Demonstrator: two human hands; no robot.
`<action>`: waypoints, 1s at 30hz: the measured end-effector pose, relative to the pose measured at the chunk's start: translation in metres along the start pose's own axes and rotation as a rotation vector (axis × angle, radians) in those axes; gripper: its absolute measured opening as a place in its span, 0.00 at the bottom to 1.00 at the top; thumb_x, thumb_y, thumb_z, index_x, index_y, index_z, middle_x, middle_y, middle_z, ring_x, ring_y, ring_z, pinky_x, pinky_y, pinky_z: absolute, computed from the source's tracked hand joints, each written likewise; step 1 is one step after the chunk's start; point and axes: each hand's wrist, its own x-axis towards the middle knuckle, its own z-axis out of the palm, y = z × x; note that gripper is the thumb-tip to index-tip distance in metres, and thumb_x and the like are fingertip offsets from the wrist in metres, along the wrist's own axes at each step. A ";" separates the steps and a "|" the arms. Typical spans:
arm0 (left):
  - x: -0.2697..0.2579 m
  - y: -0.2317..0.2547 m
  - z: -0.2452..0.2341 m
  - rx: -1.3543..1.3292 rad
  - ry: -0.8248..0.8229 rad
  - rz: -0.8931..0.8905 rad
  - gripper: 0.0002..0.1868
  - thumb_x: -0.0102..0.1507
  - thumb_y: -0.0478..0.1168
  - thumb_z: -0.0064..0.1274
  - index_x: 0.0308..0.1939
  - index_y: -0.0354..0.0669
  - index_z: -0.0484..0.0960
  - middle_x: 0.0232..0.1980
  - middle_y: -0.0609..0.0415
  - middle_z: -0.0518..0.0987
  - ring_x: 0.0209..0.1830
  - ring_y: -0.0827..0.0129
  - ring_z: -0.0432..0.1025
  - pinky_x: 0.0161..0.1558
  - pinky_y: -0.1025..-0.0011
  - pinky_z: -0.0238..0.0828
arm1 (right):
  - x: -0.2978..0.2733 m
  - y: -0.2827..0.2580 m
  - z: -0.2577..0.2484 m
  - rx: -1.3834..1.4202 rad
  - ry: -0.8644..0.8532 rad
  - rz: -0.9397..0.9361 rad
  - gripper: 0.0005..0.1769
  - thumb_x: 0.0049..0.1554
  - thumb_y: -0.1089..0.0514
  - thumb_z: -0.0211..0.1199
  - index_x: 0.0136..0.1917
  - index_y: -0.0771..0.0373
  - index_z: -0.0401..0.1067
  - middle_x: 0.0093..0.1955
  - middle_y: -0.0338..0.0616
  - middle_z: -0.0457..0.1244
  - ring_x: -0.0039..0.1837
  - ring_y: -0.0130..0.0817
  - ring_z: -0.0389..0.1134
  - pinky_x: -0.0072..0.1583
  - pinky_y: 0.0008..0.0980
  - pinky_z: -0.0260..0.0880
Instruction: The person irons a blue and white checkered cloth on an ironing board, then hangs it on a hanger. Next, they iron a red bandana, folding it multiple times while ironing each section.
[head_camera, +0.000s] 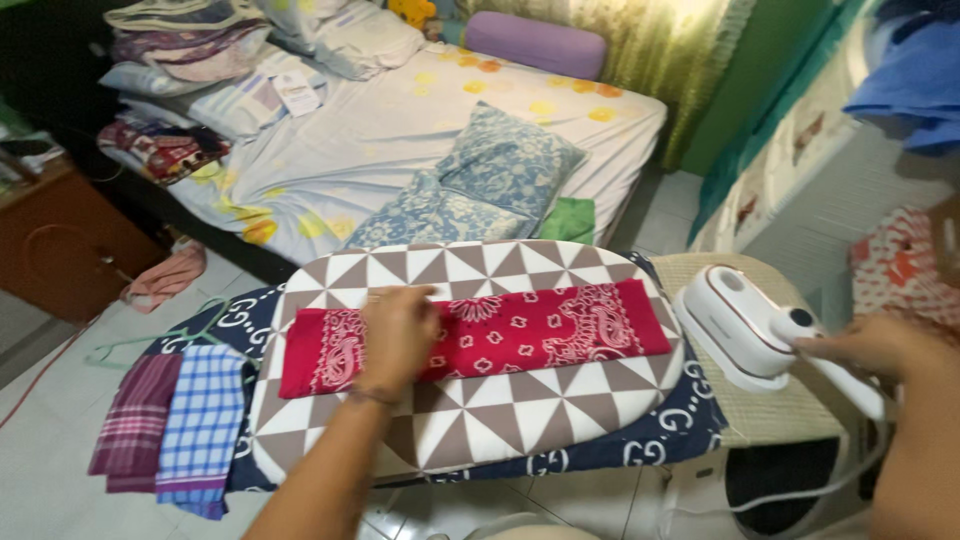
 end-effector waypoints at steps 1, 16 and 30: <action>0.000 0.018 0.014 -0.034 -0.130 -0.070 0.11 0.60 0.37 0.59 0.46 0.49 0.88 0.41 0.50 0.86 0.45 0.58 0.79 0.55 0.54 0.69 | 0.001 0.003 0.003 0.098 0.016 -0.046 0.37 0.45 0.29 0.73 0.45 0.67 0.83 0.42 0.57 0.72 0.41 0.46 0.74 0.43 0.42 0.74; -0.029 0.069 0.075 0.017 -0.471 0.131 0.23 0.63 0.51 0.54 0.60 0.50 0.79 0.67 0.46 0.71 0.72 0.49 0.59 0.72 0.42 0.43 | -0.116 -0.056 0.006 0.495 0.277 -0.105 0.36 0.51 0.34 0.71 0.49 0.74 0.79 0.36 0.58 0.71 0.35 0.43 0.71 0.39 0.39 0.68; -0.013 0.036 0.072 -0.038 -0.370 0.088 0.10 0.61 0.37 0.54 0.45 0.47 0.87 0.54 0.52 0.81 0.59 0.53 0.71 0.61 0.56 0.64 | -0.267 -0.184 0.023 0.530 0.247 -0.317 0.29 0.49 0.49 0.73 0.60 0.61 0.69 0.41 0.58 0.71 0.44 0.46 0.75 0.48 0.42 0.74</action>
